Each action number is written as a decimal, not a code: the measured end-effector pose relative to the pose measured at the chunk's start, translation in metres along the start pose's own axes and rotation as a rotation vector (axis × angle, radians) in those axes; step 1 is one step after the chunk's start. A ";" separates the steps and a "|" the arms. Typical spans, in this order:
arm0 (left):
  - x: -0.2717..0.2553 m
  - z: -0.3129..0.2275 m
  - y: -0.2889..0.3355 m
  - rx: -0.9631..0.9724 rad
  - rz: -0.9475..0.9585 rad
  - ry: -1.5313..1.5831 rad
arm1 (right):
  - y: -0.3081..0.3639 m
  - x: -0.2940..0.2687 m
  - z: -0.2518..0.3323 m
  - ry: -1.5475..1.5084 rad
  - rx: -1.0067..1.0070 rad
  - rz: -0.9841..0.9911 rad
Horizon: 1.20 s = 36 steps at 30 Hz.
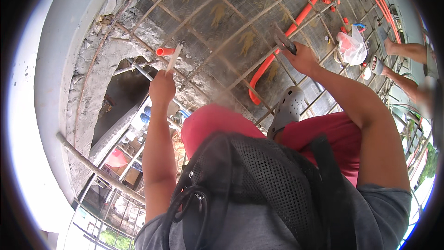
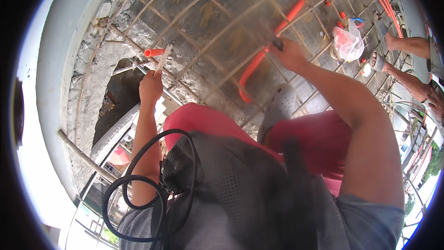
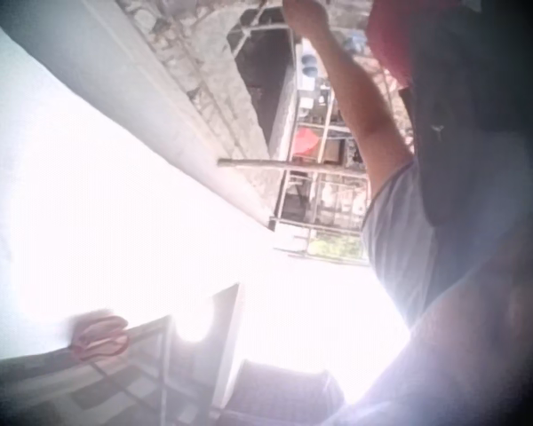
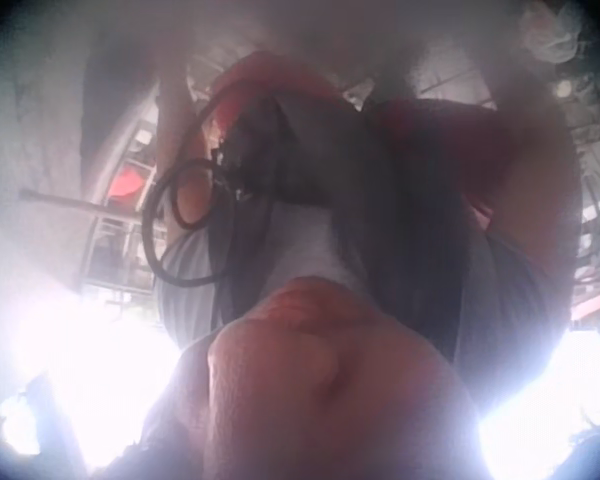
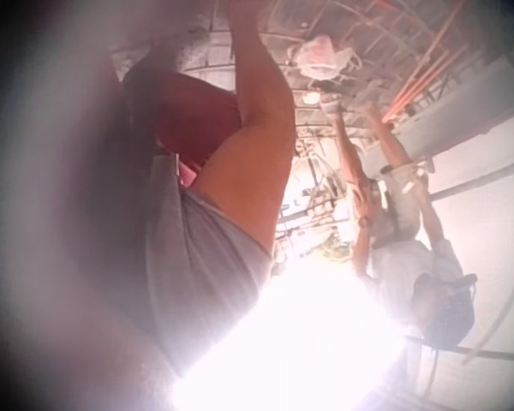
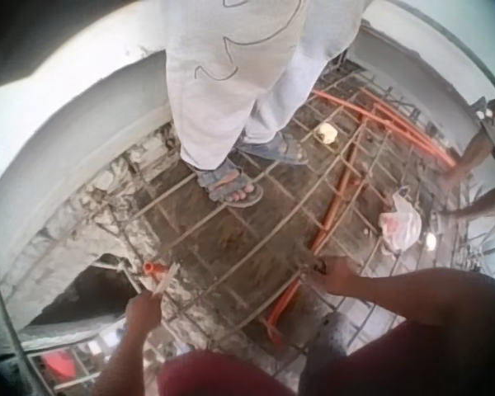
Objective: The person is installing red pipes on a construction site. They use a hammer to secure the pipes to the wall, ensuring they are properly aligned and fixed in place.
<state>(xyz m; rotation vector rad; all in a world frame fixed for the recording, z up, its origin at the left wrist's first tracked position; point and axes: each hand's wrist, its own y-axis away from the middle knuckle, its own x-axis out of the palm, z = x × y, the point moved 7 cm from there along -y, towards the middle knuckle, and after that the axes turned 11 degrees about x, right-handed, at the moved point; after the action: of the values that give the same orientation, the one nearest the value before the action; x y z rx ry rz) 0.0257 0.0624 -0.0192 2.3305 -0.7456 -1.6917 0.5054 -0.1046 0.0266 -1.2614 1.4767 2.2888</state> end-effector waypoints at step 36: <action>0.005 -0.001 -0.013 0.059 0.098 -0.036 | 0.094 0.155 0.209 -0.633 -0.215 0.091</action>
<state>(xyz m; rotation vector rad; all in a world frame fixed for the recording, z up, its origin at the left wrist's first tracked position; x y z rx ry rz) 0.0316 0.0704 -0.0285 2.2667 -0.9125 -1.6961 0.2383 -0.0313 0.0167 -0.4189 1.0967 2.6081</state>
